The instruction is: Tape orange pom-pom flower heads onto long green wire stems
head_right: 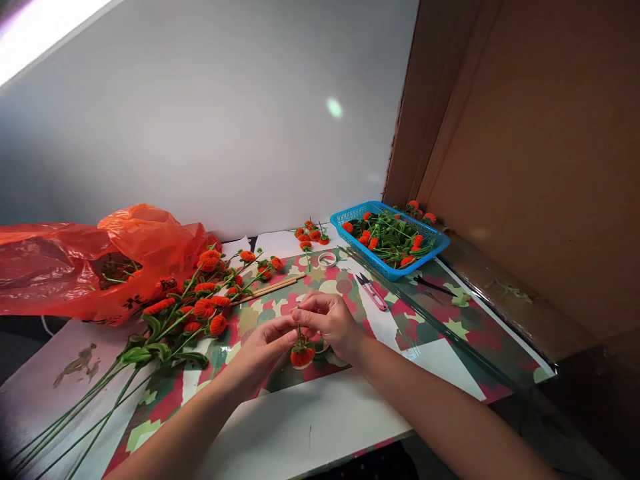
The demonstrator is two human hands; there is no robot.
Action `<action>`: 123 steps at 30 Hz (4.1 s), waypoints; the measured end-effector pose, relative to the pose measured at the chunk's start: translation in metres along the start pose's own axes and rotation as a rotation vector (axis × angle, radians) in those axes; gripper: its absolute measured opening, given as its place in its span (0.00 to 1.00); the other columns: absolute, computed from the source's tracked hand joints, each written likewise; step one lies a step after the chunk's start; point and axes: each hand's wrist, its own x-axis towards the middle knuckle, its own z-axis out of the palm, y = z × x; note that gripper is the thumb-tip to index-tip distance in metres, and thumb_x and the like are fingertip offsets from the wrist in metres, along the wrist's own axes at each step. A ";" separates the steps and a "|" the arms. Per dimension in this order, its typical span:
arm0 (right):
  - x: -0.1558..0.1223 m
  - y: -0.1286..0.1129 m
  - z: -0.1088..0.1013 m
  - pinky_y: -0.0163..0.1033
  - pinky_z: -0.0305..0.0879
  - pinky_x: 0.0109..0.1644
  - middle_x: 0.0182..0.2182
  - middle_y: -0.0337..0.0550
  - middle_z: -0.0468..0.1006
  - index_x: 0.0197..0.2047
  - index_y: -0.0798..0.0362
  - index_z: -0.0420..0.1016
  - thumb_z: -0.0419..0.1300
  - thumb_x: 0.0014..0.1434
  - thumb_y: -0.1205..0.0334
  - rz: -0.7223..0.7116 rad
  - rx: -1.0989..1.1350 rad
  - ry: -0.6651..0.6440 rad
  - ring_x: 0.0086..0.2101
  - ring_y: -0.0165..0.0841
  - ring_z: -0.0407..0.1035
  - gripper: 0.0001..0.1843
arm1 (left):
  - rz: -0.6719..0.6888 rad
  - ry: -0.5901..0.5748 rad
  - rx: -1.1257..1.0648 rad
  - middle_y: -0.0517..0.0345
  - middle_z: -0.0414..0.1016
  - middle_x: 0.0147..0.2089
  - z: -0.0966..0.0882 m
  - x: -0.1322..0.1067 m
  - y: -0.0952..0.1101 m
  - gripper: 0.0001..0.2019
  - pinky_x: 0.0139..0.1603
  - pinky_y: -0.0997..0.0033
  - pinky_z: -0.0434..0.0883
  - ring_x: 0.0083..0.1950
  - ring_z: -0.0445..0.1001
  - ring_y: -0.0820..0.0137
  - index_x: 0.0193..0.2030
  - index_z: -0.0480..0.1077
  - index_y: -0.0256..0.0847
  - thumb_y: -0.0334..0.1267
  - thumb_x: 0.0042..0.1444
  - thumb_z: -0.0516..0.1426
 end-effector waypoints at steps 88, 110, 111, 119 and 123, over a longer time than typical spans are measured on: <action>0.001 0.005 0.007 0.29 0.63 0.25 0.20 0.27 0.67 0.29 0.50 0.62 0.72 0.36 0.63 0.208 0.516 0.183 0.22 0.24 0.66 0.23 | 0.117 0.203 -0.552 0.59 0.76 0.29 0.013 0.021 -0.022 0.16 0.35 0.75 0.69 0.30 0.72 0.75 0.32 0.74 0.38 0.36 0.33 0.69; -0.006 -0.006 0.004 0.39 0.58 0.34 0.22 0.36 0.75 0.29 0.51 0.71 0.55 0.55 0.73 -1.011 -1.006 0.050 0.23 0.27 0.63 0.09 | 0.052 0.342 -0.679 0.60 0.71 0.26 0.009 0.016 -0.015 0.10 0.30 0.82 0.69 0.28 0.69 0.79 0.27 0.70 0.34 0.32 0.40 0.66; -0.007 -0.006 0.004 0.39 0.58 0.35 0.22 0.35 0.74 0.28 0.51 0.71 0.55 0.55 0.73 -0.994 -0.991 0.076 0.22 0.27 0.62 0.09 | 0.062 0.322 -0.658 0.59 0.72 0.28 0.010 0.015 -0.014 0.10 0.30 0.82 0.69 0.29 0.69 0.79 0.29 0.71 0.34 0.33 0.40 0.67; -0.009 -0.004 0.007 0.33 0.57 0.26 0.22 0.36 0.70 0.29 0.52 0.72 0.58 0.53 0.72 -0.622 -0.799 0.299 0.23 0.27 0.60 0.06 | 0.119 0.341 -0.624 0.62 0.70 0.28 0.012 0.018 -0.014 0.15 0.30 0.81 0.67 0.27 0.66 0.81 0.36 0.74 0.36 0.34 0.39 0.67; -0.009 0.003 0.012 0.32 0.59 0.29 0.26 0.36 0.70 0.34 0.51 0.71 0.56 0.56 0.70 -0.561 -0.746 0.320 0.25 0.26 0.61 0.05 | 0.142 0.385 -0.587 0.62 0.69 0.27 0.011 0.020 -0.012 0.13 0.27 0.80 0.64 0.26 0.64 0.81 0.30 0.74 0.36 0.36 0.36 0.68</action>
